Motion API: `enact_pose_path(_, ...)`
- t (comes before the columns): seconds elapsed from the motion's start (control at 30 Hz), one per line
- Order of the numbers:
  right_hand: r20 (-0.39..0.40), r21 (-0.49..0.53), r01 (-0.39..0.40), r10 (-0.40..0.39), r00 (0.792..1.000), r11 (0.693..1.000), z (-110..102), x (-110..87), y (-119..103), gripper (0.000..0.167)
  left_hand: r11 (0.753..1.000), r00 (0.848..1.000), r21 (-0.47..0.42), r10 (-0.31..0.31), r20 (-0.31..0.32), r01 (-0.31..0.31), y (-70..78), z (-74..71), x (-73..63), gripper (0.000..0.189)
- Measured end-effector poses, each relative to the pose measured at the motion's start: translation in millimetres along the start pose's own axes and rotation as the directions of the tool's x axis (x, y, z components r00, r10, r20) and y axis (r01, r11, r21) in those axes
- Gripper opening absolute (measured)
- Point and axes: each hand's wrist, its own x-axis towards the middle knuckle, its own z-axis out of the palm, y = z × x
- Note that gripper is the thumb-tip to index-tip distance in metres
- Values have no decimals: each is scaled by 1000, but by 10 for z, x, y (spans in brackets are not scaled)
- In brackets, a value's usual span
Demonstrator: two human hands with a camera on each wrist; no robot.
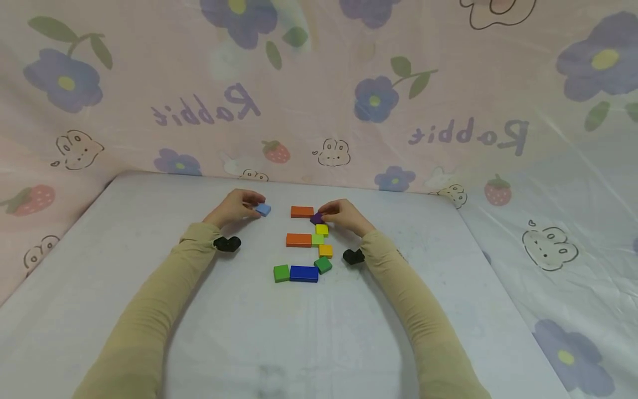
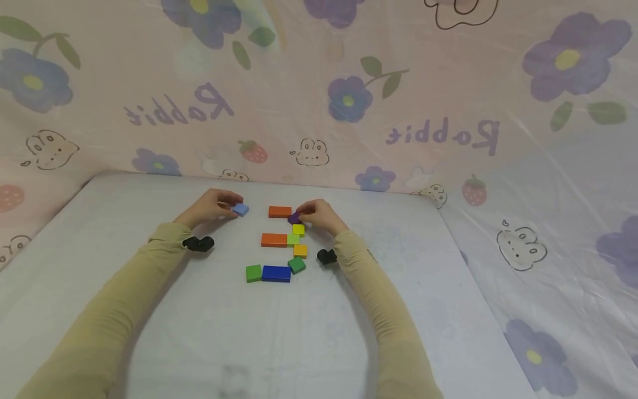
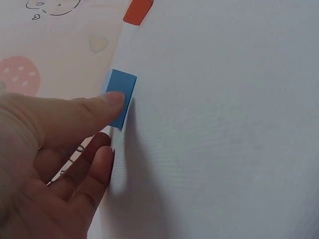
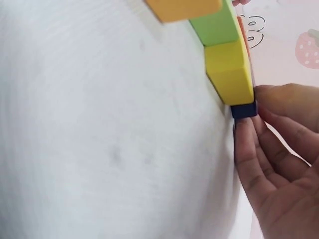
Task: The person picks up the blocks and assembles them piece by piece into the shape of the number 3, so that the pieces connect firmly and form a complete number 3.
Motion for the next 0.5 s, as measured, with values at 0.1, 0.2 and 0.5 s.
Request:
enact_pose_path(0.1, 2, -2, 1, -1, 1000, 1000, 4, 5, 10, 25, 1000, 1000, 8, 6, -4, -6, -18, 12, 13, 45)
enact_pose_path(0.2, 0, -6, 7, -7, 1000, 1000, 2, -5, 2, 25, 1000, 1000, 17, 12, -12, -11, -22, 16, 22, 44)
enact_pose_path(0.5, 6, -6, 1, -1, 1000, 1000, -7, -9, -17, 25, 999, 1000, 41, 10, -25, -9, -14, 32, 27, 44)
